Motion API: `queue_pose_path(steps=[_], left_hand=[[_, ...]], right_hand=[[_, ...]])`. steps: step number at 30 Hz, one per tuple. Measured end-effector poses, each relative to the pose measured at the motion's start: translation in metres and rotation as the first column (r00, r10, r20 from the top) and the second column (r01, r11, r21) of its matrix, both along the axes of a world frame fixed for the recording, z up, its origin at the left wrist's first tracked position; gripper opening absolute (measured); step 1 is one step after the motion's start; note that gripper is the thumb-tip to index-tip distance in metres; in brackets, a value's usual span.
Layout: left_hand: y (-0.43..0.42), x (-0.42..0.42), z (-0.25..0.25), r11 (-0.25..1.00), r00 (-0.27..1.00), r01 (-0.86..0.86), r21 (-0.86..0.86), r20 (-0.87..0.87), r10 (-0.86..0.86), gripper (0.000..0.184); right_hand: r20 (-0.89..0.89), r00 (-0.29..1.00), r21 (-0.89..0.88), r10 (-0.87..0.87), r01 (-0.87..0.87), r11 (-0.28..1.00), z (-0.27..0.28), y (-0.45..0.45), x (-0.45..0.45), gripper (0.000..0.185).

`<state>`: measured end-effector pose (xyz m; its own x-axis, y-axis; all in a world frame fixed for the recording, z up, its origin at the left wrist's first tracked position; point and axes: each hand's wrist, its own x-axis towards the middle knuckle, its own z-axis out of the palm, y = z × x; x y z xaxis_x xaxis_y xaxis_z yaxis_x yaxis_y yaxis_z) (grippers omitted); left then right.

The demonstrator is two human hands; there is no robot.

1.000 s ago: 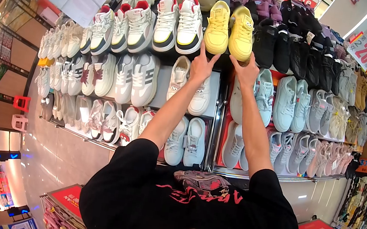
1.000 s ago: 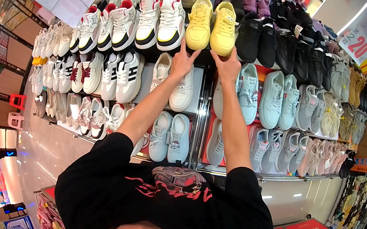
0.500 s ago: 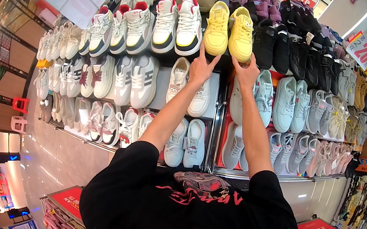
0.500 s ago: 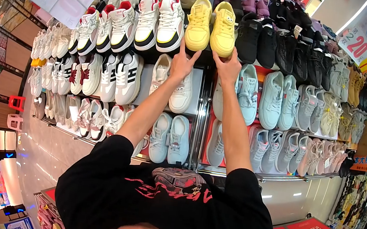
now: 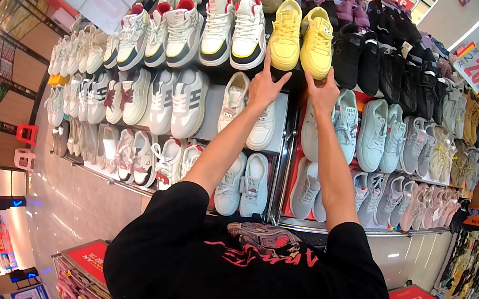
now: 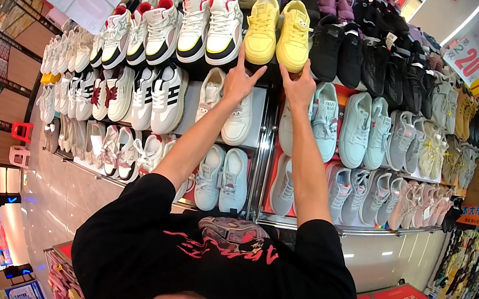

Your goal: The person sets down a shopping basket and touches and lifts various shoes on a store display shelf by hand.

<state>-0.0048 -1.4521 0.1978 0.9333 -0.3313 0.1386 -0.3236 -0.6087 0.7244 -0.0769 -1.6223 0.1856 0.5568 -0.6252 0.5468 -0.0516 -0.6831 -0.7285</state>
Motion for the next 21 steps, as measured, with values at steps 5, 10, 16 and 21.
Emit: queue_pose_path(steps=[5, 10, 16, 21], left_hand=[[0.0, 0.0002, -0.001, 1.0, 0.999, -0.011, 0.014, 0.043, 0.011, 0.111], [0.0019, -0.0008, -0.0029, 1.0, 0.997, 0.003, 0.012, 0.078, -0.004, 0.112], [0.0011, 0.0013, -0.0017, 1.0, 1.0, -0.006, -0.024, 0.029, 0.006, 0.109], [-0.0033, 0.0016, 0.0009, 0.998, 0.998, -0.049, 0.035, -0.024, 0.05, 0.108]], right_hand=[[0.04, 0.999, -0.142, -0.004, 0.01, 0.99, -0.0052, -0.0019, 0.002, 0.078], [0.047, 0.999, -0.103, 0.014, -0.01, 0.995, -0.0065, -0.0015, 0.0017, 0.075], [0.061, 0.996, -0.011, 0.061, -0.06, 0.998, -0.0038, -0.0019, 0.002, 0.07], [0.04, 0.998, 0.007, 0.053, -0.053, 0.999, -0.0017, -0.0014, 0.001, 0.07]])
